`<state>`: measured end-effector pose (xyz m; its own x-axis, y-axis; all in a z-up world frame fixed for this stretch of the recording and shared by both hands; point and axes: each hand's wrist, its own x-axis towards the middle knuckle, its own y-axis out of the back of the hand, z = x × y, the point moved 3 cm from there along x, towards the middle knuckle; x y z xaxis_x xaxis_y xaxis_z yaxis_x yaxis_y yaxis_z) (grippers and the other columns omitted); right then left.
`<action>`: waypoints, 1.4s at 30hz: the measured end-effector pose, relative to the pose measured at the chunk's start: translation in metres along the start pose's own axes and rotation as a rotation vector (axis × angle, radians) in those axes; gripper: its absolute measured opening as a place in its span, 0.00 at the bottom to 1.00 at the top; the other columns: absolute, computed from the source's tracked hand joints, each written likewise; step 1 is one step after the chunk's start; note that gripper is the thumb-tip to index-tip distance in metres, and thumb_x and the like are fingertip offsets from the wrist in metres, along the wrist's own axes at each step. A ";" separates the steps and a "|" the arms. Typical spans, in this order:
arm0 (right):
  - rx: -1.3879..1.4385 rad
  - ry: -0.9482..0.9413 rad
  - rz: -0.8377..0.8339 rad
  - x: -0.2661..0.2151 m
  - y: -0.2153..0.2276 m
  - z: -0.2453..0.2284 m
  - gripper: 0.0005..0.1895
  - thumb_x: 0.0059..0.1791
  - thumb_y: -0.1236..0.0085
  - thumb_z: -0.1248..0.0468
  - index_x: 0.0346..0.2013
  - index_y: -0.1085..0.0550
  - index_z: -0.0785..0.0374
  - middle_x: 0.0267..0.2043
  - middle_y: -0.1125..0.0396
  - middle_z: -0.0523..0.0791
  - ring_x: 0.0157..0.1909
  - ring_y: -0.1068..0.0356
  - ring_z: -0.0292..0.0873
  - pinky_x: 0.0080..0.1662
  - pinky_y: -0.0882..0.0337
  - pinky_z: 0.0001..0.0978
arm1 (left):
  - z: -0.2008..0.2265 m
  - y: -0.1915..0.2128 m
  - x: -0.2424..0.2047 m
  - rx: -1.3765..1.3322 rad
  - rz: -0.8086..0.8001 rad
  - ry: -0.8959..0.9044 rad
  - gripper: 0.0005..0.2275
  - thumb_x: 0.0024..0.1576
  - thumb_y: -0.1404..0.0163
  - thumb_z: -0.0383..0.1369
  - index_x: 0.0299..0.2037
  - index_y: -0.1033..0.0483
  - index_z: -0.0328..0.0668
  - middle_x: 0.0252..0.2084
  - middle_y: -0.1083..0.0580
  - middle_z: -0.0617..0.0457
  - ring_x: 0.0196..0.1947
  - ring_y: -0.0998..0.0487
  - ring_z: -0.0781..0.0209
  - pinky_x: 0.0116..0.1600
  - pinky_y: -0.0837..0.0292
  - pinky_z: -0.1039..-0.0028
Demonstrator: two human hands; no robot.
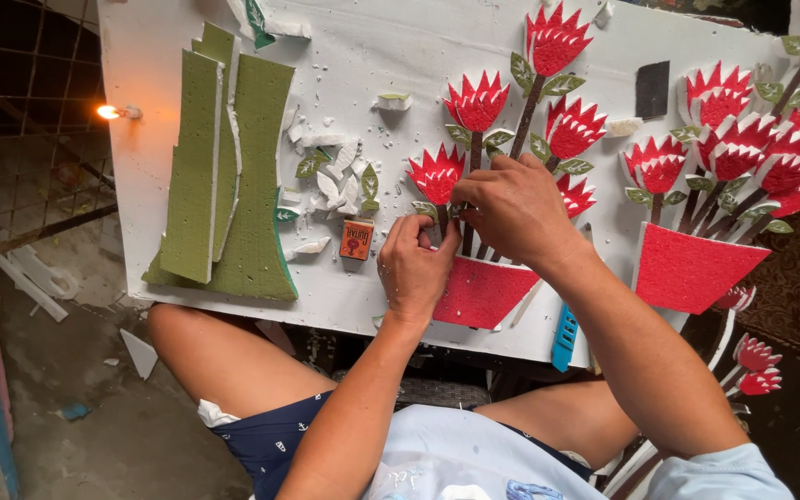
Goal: The person is decorating foam flower pots by cutting small pieces of white foam and attaching them to the pots, occasionally using a candle flame for heat.
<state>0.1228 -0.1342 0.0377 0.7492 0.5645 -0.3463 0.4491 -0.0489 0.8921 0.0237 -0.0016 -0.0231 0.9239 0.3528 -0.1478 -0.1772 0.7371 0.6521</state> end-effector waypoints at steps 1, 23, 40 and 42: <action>0.001 0.000 0.000 0.000 0.001 -0.001 0.09 0.42 0.32 0.62 0.35 0.20 0.46 0.36 0.23 0.36 0.40 0.28 0.42 0.40 0.36 0.35 | 0.000 -0.001 -0.001 0.001 0.000 0.001 0.11 0.49 0.37 0.41 0.31 0.24 0.48 0.20 0.34 0.54 0.25 0.22 0.50 0.32 0.25 0.62; 0.100 -0.017 0.217 -0.008 -0.040 0.008 0.09 0.37 0.32 0.61 0.30 0.22 0.47 0.36 0.28 0.37 0.38 0.30 0.43 0.39 0.32 0.36 | 0.009 0.000 -0.002 0.091 0.038 -0.004 0.10 0.48 0.38 0.41 0.28 0.25 0.51 0.21 0.33 0.55 0.27 0.21 0.49 0.31 0.25 0.59; 0.673 -0.205 0.707 -0.123 0.010 -0.002 0.10 0.49 0.35 0.71 0.44 0.18 0.58 0.35 0.27 0.43 0.32 0.28 0.42 0.37 0.27 0.30 | 0.004 -0.005 -0.005 0.132 0.055 -0.026 0.13 0.50 0.36 0.45 0.29 0.22 0.48 0.20 0.32 0.56 0.23 0.22 0.52 0.29 0.26 0.62; 0.626 -0.372 0.748 -0.154 -0.003 0.001 0.08 0.48 0.34 0.70 0.41 0.17 0.56 0.30 0.27 0.40 0.25 0.33 0.39 0.33 0.30 0.30 | 0.003 -0.007 -0.005 0.137 0.059 -0.038 0.11 0.51 0.36 0.44 0.30 0.21 0.49 0.20 0.31 0.57 0.24 0.22 0.54 0.29 0.25 0.64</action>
<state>0.0066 -0.2221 0.0879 0.9951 -0.0703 0.0701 -0.0989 -0.7597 0.6426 0.0211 -0.0109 -0.0245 0.9259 0.3693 -0.0795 -0.1861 0.6291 0.7548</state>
